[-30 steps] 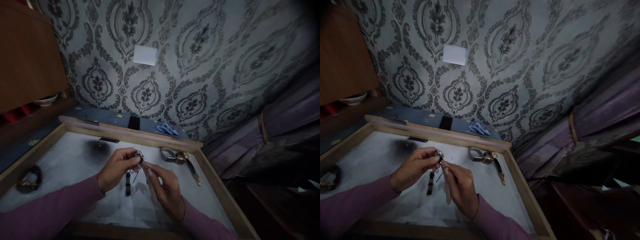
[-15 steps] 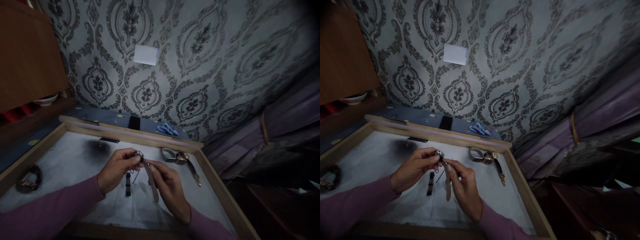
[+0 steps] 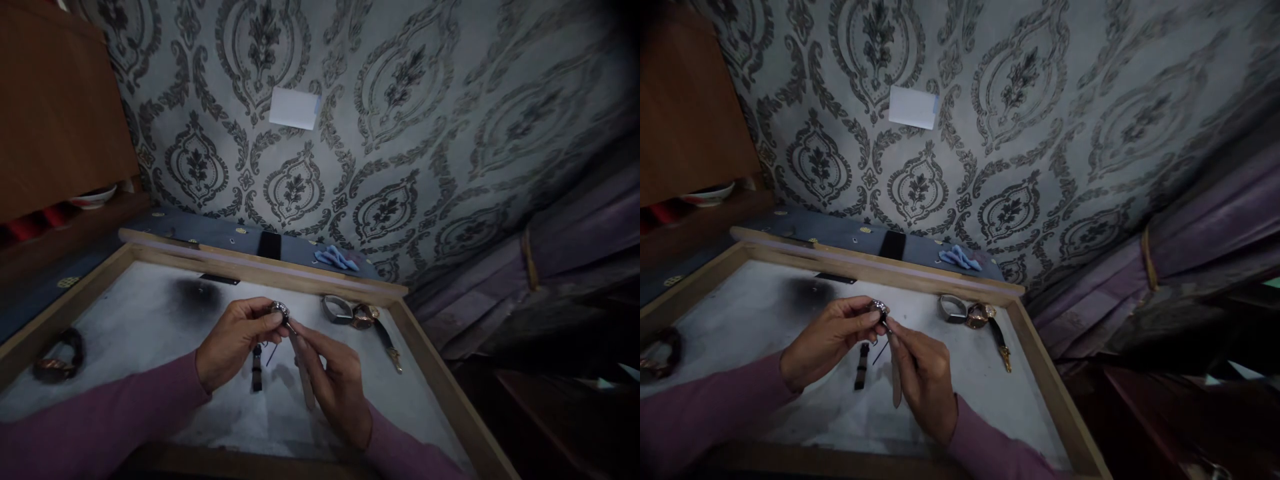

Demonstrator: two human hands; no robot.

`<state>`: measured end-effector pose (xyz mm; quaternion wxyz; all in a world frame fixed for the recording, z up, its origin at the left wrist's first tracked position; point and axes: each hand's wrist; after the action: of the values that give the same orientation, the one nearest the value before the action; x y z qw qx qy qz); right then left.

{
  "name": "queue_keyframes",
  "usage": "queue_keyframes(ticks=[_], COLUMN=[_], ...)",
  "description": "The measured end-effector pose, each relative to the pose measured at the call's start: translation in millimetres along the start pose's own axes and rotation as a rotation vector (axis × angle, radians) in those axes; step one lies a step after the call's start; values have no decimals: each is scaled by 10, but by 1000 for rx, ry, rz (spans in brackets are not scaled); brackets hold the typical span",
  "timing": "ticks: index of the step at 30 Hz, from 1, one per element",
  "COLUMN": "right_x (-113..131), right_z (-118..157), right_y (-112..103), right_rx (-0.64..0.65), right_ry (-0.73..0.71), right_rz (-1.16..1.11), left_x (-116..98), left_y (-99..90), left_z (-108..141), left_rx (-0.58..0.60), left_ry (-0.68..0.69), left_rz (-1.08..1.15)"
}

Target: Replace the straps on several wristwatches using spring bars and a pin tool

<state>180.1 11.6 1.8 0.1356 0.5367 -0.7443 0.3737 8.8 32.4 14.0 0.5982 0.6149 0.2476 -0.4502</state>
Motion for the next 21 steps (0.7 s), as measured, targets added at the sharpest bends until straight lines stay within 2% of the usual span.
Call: queue_keyframes(ticks=[7, 21], right_x=[17, 57], right_z=[-7, 23], right_y=[38, 117], right_rx=[-18, -62], right_ry=[-79, 119], right_rz=[81, 68], left_x=[14, 42], left_y=[10, 12], left_z=[7, -11], left_rx=[-50, -48], left_ry=[11, 30], left_rz=[13, 14])
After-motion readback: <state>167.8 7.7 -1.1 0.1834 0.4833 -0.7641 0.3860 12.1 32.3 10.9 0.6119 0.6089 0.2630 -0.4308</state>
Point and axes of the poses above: each hand's wrist, its own z-axis away from the middle knuckle, its own y-axis out of the palm, x = y × z, and after that the axes turned 5 degrees about -x, right-handed
